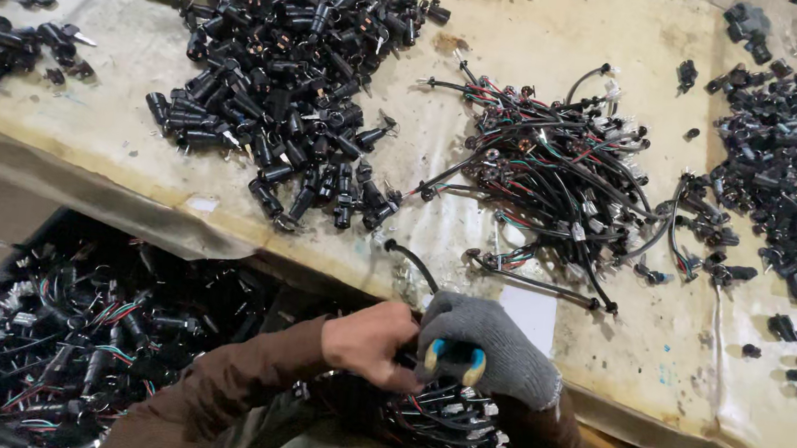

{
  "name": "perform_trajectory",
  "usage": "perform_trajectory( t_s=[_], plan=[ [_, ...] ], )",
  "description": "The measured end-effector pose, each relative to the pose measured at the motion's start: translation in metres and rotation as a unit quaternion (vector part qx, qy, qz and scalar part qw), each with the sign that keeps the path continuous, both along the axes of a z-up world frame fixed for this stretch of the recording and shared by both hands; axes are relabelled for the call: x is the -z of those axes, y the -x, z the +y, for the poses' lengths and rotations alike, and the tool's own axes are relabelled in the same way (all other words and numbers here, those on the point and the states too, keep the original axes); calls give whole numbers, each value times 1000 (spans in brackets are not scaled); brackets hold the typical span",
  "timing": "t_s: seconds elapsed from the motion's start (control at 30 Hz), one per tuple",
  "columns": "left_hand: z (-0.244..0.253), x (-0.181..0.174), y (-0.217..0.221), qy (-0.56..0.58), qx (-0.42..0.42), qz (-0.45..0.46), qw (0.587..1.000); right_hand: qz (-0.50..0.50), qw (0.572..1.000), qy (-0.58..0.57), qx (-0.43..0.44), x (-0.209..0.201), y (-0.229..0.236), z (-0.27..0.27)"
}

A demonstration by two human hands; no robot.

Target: The person repeatedly picks up small black cylindrical electrical components with attached wires from a table, uses pliers to cut the wires, and separates the parts. The cut components and wires are placed into separate piles on the table.

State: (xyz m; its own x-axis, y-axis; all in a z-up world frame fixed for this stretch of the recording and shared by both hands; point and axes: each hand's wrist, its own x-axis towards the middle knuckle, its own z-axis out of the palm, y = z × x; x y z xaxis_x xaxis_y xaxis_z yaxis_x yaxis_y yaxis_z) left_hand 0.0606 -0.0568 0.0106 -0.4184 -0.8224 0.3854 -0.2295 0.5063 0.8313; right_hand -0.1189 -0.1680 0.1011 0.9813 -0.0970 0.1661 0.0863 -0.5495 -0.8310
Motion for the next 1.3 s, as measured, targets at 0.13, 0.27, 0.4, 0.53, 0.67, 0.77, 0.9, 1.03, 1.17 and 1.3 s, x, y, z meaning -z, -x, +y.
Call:
perform_trajectory(
  t_s=[0.13,0.27,0.4,0.53,0.67,0.77,0.9,1.03,1.17,1.3],
  plan=[
    [2,-3,-8,-44,-122,-58,990,-71,977,-53,195,21,-11,26],
    [13,-11,4,12,-212,-84,974,-136,941,-12,311,40,1,47],
    [31,-13,34,46,-232,-80,968,-316,794,-457,246,46,29,60],
    [48,-5,56,45,-179,-50,982,-339,706,-604,147,59,48,76],
    [60,0,62,-30,-158,-23,987,-340,707,-604,142,70,56,91],
    [62,4,62,-29,-148,13,988,-336,730,-576,150,75,54,103],
    [45,5,56,-32,-121,-82,989,-337,766,-515,185,80,43,105],
    [43,-19,31,4,-116,-177,977,-337,767,-497,228,88,45,60],
    [64,-44,-15,16,104,7,994,-147,848,-62,505,99,59,-15],
    [67,-30,-3,47,31,-172,983,-60,847,223,479,121,61,-80]
  ],
)
